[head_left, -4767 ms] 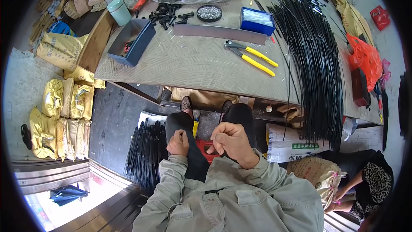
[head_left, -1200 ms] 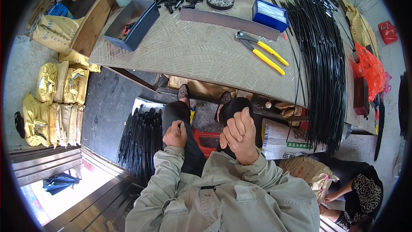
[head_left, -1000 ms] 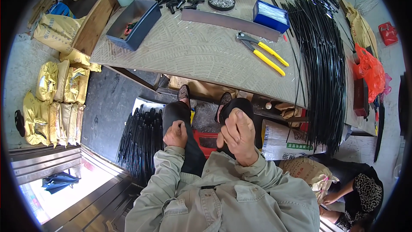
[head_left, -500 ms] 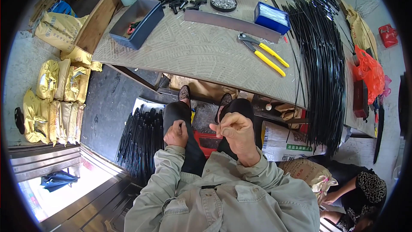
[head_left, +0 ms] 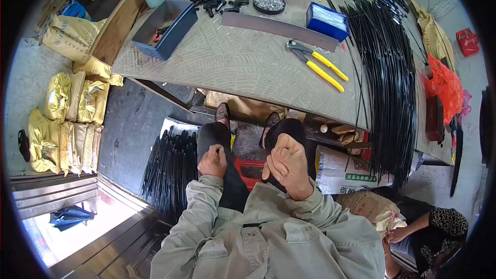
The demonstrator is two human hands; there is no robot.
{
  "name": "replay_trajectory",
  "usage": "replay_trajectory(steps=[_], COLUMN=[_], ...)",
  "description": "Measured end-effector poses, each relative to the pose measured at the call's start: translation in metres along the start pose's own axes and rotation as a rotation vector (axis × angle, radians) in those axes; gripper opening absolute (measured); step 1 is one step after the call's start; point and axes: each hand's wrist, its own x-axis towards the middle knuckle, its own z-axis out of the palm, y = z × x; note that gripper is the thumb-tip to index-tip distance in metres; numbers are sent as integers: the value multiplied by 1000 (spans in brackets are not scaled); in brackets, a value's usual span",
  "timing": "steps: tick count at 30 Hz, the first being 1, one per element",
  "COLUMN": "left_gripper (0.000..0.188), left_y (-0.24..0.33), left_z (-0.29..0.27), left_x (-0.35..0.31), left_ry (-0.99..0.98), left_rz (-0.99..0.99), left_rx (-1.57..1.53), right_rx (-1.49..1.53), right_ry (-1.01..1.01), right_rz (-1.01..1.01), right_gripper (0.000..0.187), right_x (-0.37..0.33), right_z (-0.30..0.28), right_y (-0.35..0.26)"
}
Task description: Manually assembling and trimming industrial brush components at a workstation.
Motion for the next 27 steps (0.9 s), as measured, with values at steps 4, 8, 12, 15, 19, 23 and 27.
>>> replay_trajectory(steps=[4,8,12,15,19,23,27], left_gripper=[5,5,5,4,4,4,4], left_y=[0,1,1,1,2,3,2], left_z=[0,-1,-1,-1,-2,-2,-3], left_x=[0,0,1,1,1,1,0], left_ry=[-16,-18,-14,-18,1,-9,-5], left_rz=[-4,-4,-1,2,20,7,3], left_rx=[25,20,16,13,-2,3,0], right_rx=[-31,-98,-8,188,103,-256,-508], right_ry=[-24,-34,-10,-41,-120,-10,250], right_rz=[30,67,65,62,-69,-175,-64], right_gripper=[22,21,30,33,38,36,37], right_x=[0,0,0,0,2,5,3], right_z=[1,4,3,-4,-7,10,29], right_y=[-2,-4,-4,0,6,3,-10])
